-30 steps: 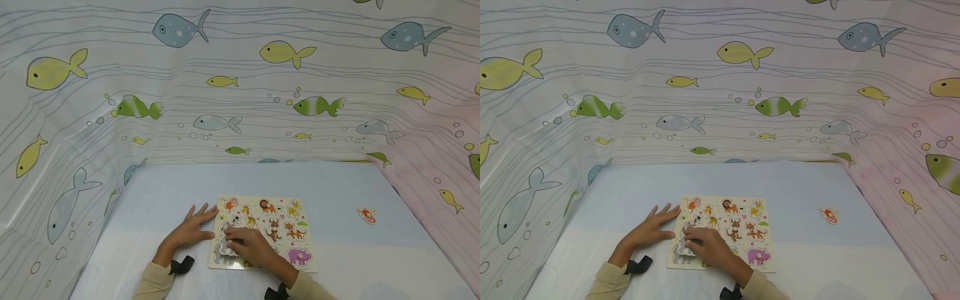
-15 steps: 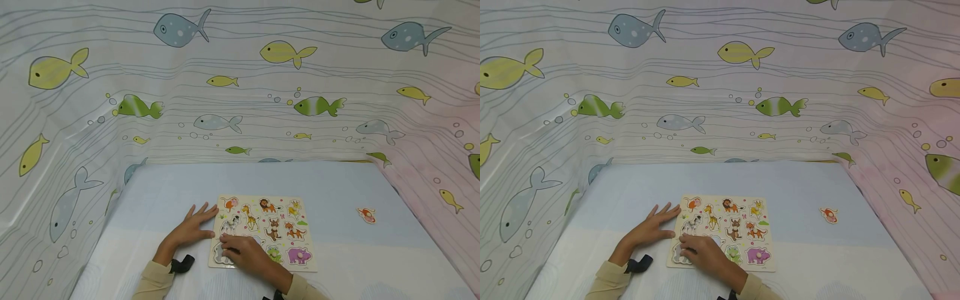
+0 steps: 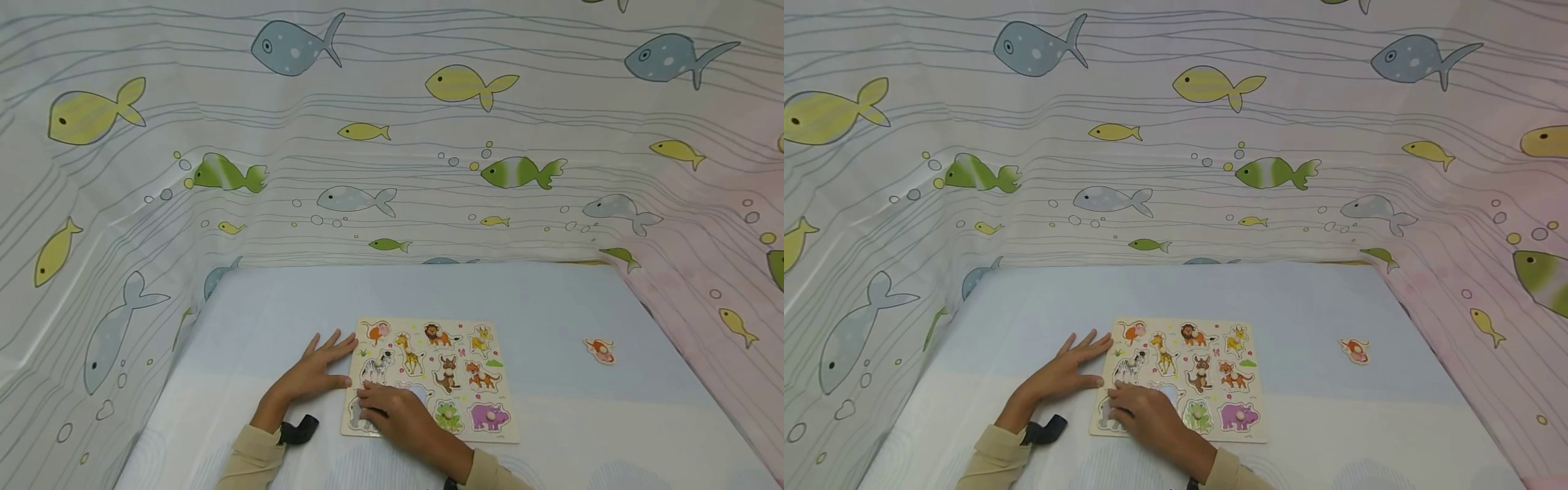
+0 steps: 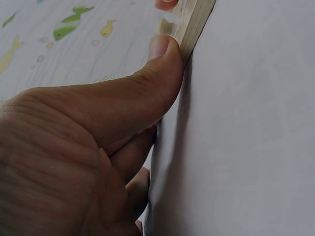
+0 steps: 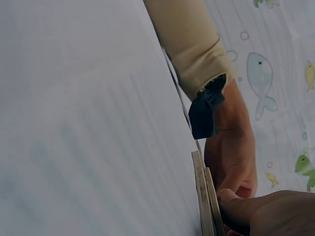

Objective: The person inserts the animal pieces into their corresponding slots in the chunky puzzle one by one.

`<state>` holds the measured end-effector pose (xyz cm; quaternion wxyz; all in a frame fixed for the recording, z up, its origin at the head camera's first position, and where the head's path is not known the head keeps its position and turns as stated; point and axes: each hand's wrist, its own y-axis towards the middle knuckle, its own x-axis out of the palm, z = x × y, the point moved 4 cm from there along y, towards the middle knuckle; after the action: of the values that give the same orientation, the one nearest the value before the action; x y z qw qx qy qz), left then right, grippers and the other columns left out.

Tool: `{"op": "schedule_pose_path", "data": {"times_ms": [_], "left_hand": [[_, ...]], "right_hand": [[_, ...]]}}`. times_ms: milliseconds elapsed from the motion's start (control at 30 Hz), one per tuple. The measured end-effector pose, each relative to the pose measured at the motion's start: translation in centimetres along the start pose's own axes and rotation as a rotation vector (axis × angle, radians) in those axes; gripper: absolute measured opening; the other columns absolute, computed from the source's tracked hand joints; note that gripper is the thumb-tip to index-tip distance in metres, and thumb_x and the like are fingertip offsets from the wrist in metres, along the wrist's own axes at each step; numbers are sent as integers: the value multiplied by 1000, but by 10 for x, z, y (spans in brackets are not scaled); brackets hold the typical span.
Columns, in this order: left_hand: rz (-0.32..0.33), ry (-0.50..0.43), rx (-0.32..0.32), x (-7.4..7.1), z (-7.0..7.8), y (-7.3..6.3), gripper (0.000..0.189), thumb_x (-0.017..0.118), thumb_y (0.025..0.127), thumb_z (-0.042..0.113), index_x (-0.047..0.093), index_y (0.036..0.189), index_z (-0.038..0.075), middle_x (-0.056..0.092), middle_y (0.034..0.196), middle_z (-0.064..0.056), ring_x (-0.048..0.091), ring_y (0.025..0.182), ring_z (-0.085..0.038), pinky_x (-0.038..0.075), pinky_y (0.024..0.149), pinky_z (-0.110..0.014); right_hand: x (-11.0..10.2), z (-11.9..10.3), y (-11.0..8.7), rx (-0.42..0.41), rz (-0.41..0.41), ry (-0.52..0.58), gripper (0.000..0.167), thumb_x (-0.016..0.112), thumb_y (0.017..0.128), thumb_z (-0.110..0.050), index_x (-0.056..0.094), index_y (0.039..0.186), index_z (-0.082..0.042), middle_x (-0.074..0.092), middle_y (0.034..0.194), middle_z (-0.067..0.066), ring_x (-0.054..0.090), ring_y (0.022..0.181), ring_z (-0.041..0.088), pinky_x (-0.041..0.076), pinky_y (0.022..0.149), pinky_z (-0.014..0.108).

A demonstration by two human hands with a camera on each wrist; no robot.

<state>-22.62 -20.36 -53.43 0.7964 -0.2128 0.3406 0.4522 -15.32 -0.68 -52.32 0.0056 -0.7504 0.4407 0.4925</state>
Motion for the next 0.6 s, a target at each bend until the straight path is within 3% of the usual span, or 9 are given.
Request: {"op": "schedule_pose_path", "data": {"times_ms": [600], "left_hand": [[-2, -5, -7, 1, 0, 0, 81, 78, 82, 34, 43, 151, 10, 36, 161, -7, 15, 155, -36, -9, 123, -61]], "right_hand": [[3, -5, 1, 24, -42, -148, 25, 72, 91, -22, 77, 114, -13, 72, 124, -3, 63, 125, 15, 56, 100, 31]]}}
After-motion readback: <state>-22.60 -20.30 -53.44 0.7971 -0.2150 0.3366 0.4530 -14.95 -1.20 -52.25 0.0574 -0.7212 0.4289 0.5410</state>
